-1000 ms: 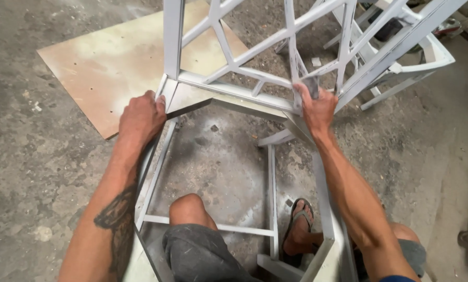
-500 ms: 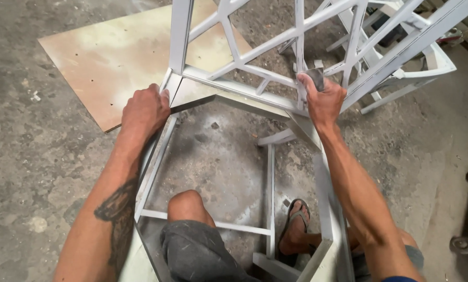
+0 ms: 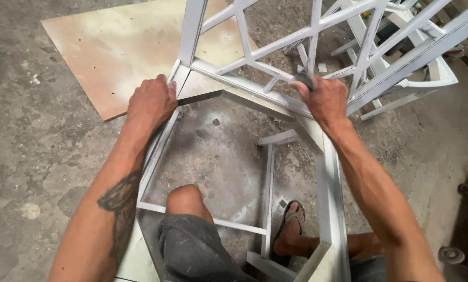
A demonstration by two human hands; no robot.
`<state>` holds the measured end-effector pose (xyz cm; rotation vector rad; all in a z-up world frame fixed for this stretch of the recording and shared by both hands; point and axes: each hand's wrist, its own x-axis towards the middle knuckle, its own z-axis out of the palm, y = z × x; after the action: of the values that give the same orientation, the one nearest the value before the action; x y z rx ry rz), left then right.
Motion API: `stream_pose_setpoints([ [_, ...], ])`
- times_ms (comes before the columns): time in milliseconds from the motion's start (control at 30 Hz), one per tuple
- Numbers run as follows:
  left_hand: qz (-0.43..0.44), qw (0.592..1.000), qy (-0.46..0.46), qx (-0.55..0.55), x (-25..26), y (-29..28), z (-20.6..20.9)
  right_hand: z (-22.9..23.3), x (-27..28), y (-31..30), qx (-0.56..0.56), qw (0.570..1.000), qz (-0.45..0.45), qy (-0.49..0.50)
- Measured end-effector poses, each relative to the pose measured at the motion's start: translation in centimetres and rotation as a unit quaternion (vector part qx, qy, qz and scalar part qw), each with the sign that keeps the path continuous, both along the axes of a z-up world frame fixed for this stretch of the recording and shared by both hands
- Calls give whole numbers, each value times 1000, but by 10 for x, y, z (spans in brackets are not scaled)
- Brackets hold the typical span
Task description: The person sands the frame of a white chair using a sanding block. They work on the legs, seat frame, and backrest, moving around the chair to reach different sections.
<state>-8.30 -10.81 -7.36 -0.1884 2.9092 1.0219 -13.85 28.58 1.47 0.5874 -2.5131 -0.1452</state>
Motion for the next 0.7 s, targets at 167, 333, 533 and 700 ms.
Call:
stream_pose_setpoints([
  [167,7,1000,5,-9,5,2,12,-2,-5,7,-36,997,-36,-60],
  [333,8,1000,7,-4,4,0,16,-8,-25,-21,5,997,-47,-68],
  [533,9,1000,21,-5,4,1,15,6,-18,-15,64,990,-86,-94],
  [700,2,1000,14,6,9,4,16,24,-3,-40,60,986,-96,-121],
])
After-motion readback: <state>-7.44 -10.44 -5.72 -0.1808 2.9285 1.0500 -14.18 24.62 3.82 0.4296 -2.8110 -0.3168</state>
